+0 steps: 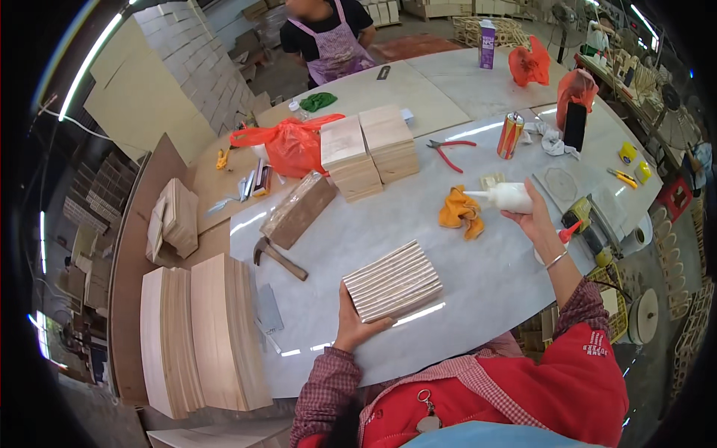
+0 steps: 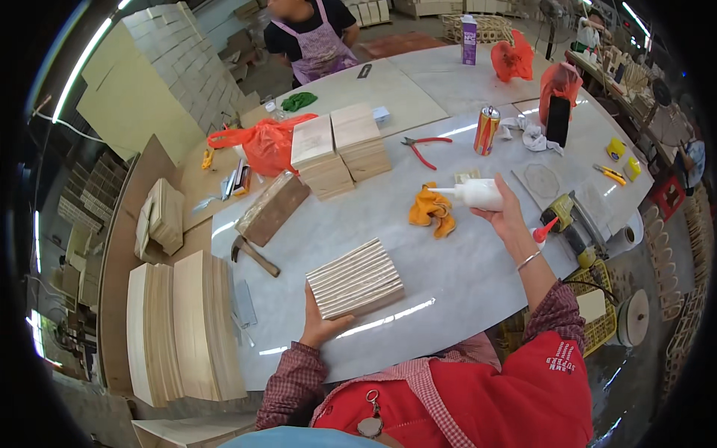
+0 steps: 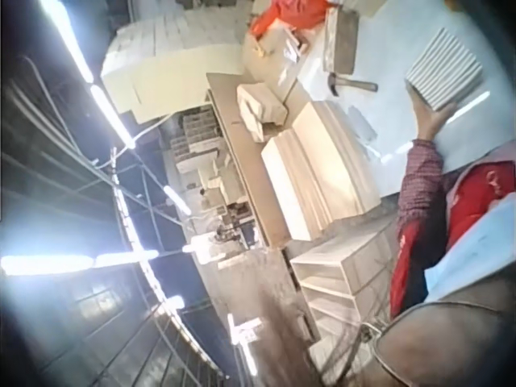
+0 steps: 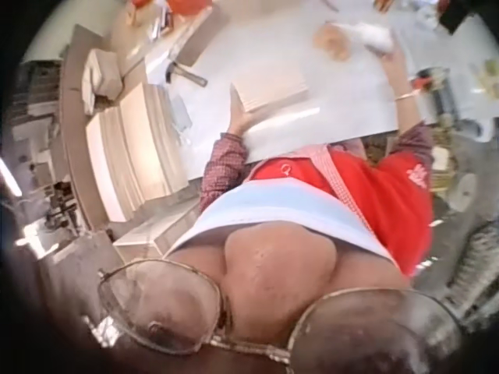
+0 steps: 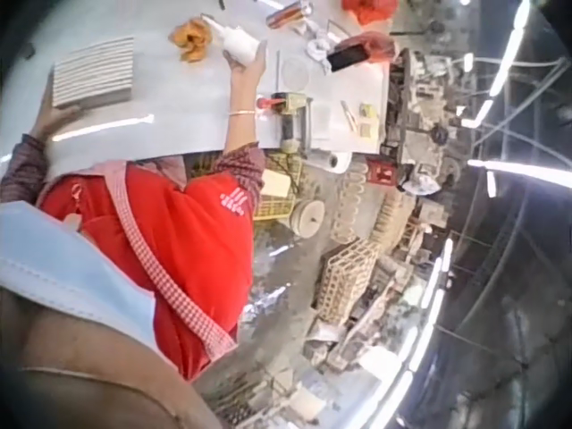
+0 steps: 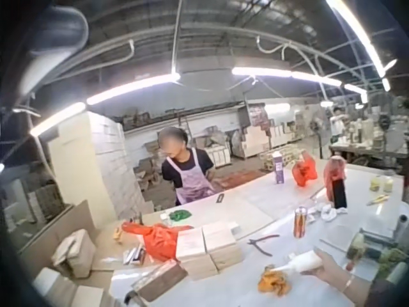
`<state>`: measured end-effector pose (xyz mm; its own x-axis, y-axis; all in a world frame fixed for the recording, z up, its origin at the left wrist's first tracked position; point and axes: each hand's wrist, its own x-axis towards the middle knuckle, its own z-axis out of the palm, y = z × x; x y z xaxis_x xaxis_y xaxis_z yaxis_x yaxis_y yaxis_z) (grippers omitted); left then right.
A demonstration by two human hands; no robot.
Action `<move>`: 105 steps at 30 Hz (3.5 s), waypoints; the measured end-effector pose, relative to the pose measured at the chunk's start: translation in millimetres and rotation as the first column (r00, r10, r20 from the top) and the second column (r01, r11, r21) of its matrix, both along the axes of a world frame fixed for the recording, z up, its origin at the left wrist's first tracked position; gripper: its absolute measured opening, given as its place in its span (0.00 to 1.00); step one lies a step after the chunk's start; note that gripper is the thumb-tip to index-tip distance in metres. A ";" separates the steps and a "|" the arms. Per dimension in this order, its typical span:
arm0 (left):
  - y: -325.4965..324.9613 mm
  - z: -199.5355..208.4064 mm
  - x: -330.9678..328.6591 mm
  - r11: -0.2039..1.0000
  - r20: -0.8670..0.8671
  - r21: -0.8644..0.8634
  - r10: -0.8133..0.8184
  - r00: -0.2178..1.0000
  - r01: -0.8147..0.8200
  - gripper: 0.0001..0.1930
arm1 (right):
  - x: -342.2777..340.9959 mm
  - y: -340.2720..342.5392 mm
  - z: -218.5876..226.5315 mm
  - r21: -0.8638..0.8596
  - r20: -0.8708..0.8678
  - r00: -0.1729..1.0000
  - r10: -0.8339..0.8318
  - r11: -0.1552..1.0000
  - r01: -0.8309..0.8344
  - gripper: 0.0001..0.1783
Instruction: Apply glue to wooden components and assemble them into a box structure.
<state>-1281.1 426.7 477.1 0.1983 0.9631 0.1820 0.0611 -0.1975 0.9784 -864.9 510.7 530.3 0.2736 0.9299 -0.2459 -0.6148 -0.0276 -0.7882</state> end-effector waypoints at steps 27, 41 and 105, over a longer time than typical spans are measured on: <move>8.7 -26.9 -11.8 0.998 -0.161 0.000 0.064 0.985 -0.065 0.58 | 39.2 33.6 -42.0 -0.115 -0.104 0.805 -0.585 0.811 0.574 0.24; 0.0 -5.3 -2.8 1.000 -0.084 -0.005 0.011 0.996 -0.011 0.57 | 65.8 59.3 -72.3 0.264 0.943 -0.133 -0.306 0.440 0.858 0.23; 190.2 -14.4 -12.7 0.999 -0.165 -0.051 -0.008 0.986 -0.001 0.47 | -156.5 125.8 -42.3 -0.094 0.742 0.446 0.500 0.737 -0.669 0.43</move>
